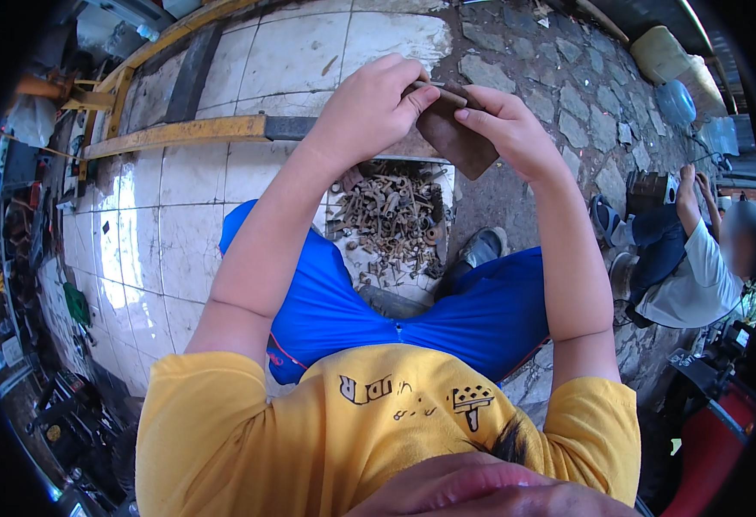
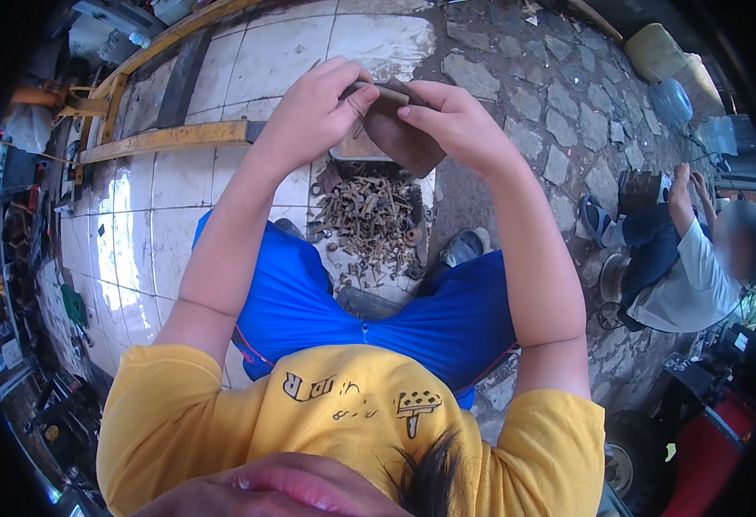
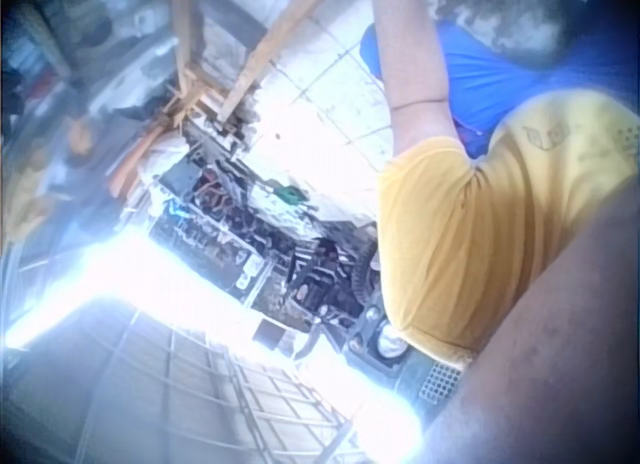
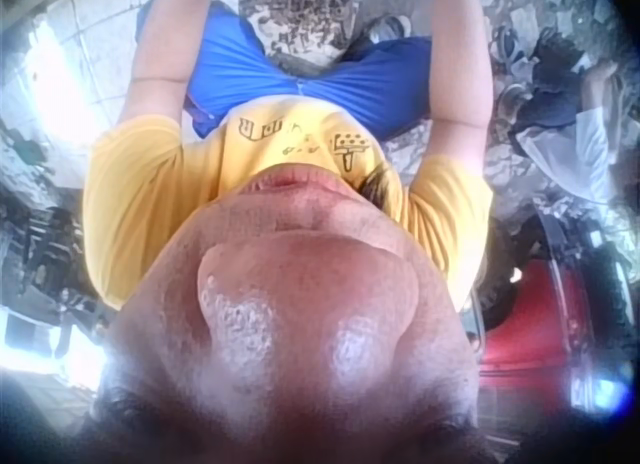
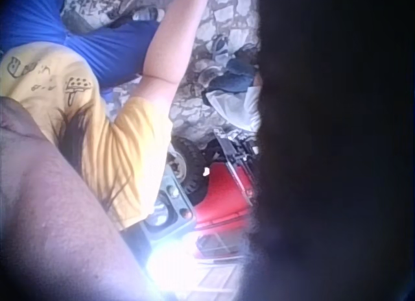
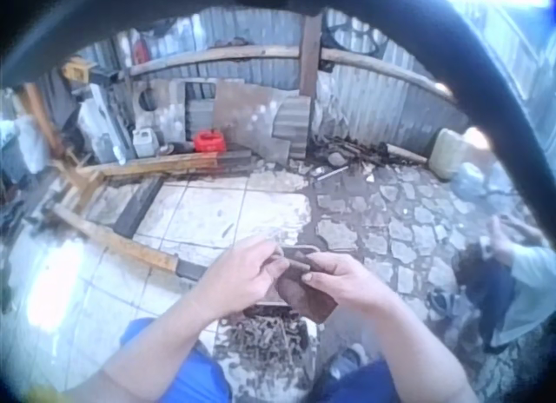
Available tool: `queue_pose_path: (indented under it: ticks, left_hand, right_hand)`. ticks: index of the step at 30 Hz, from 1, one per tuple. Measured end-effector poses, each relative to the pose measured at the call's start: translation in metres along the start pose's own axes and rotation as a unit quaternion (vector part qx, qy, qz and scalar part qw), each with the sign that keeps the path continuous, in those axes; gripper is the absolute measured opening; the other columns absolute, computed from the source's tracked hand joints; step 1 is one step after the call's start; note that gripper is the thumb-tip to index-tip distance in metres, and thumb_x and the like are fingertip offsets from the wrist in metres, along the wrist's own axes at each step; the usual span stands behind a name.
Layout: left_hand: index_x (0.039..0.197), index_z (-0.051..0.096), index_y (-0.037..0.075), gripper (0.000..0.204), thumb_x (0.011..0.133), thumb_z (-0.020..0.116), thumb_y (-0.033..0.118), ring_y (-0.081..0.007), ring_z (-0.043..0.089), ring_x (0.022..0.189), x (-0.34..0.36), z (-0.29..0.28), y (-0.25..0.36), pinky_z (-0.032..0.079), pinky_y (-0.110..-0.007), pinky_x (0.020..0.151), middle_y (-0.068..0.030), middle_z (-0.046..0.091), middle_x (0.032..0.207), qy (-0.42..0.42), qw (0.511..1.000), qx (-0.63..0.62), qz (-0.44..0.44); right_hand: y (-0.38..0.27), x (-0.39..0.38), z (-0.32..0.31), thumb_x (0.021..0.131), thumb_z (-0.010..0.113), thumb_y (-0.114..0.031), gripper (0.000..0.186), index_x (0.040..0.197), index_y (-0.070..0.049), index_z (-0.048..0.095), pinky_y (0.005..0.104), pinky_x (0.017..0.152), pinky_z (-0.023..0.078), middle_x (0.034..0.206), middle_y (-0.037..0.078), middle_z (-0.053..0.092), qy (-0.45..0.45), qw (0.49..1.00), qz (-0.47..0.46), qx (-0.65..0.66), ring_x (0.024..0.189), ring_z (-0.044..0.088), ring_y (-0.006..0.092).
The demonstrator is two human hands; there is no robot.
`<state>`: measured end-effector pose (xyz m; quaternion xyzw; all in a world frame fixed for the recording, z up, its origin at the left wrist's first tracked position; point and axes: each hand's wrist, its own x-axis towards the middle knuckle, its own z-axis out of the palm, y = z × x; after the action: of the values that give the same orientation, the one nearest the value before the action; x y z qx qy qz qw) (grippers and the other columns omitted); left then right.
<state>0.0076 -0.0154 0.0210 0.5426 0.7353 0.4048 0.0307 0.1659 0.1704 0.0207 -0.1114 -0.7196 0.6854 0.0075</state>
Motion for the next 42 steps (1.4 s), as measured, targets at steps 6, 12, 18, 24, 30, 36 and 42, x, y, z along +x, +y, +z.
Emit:
queue_pose_path:
  ticks: [6,12,18,24,30,36,42]
  left_hand:
    - [0.097,0.069,0.004,0.025,0.100,0.070,0.029,-0.0407,0.066,0.090,-0.001,-0.002,0.001,0.053,-0.049,0.077,-0.0168,0.066,0.093,0.002,1.000,0.025,0.000]
    - [0.098,0.071,0.007,0.020,0.098,0.072,0.026,-0.0398,0.067,0.089,-0.003,0.001,-0.004,0.054,-0.049,0.077,-0.0160,0.066,0.092,0.010,0.998,0.060,0.022]
    - [0.098,0.071,0.007,0.018,0.097,0.073,0.025,-0.0390,0.067,0.091,0.001,0.002,-0.010,0.054,-0.050,0.078,-0.0154,0.065,0.092,0.022,0.996,0.072,0.043]
    - [0.102,0.070,0.005,0.018,0.099,0.070,0.023,-0.0369,0.064,0.092,-0.001,-0.002,-0.001,0.050,-0.046,0.079,-0.0148,0.063,0.093,-0.012,0.997,0.064,0.033]
    - [0.090,0.064,0.001,0.014,0.092,0.070,0.014,-0.0453,0.064,0.095,0.004,-0.009,0.009,0.053,-0.052,0.082,-0.0219,0.064,0.093,-0.005,0.998,0.035,0.052]
    - [0.091,0.064,0.001,0.015,0.091,0.072,0.015,-0.0447,0.064,0.095,0.003,-0.009,0.011,0.053,-0.051,0.082,-0.0213,0.063,0.096,-0.009,0.997,0.048,0.067]
    - [0.092,0.065,0.002,0.015,0.091,0.072,0.016,-0.0438,0.065,0.095,0.002,-0.007,0.009,0.053,-0.051,0.082,-0.0207,0.064,0.096,-0.031,0.995,0.065,0.067]
  right_hand:
    - [0.000,-0.003,0.005,0.102,0.064,-0.014,0.031,0.129,0.000,0.071,0.0269,0.090,0.051,0.107,0.000,0.072,-0.008,1.000,0.007,-0.007,0.100,0.062,0.0077]
    - [0.003,-0.003,0.010,0.100,0.063,-0.014,0.032,0.128,-0.001,0.072,0.0271,0.092,0.051,0.111,0.003,0.073,0.036,0.998,0.022,0.048,0.103,0.065,0.0101]
    - [-0.002,-0.002,0.009,0.109,0.065,-0.033,0.041,0.130,0.002,0.070,0.0286,0.097,0.050,0.116,0.005,0.075,0.047,0.975,0.076,0.201,0.109,0.066,0.0111]
    - [-0.002,0.000,0.012,0.110,0.064,-0.034,0.042,0.130,0.002,0.071,0.0266,0.090,0.053,0.116,0.005,0.076,0.086,0.979,0.062,0.174,0.101,0.069,0.0103]
    - [-0.002,0.000,0.020,0.109,0.064,-0.032,0.037,0.125,0.000,0.073,0.0259,0.085,0.055,0.111,0.004,0.077,0.090,0.979,0.065,0.171,0.098,0.070,0.0097]
    - [0.007,0.004,0.026,0.109,0.063,-0.032,0.035,0.121,-0.001,0.075,0.0259,0.086,0.052,0.108,0.003,0.077,0.109,0.985,0.052,0.120,0.096,0.068,0.0084]
    - [0.007,0.004,0.026,0.109,0.064,-0.031,0.034,0.121,-0.001,0.075,0.0250,0.083,0.050,0.107,0.002,0.077,0.090,0.990,0.056,0.095,0.094,0.067,0.0078]
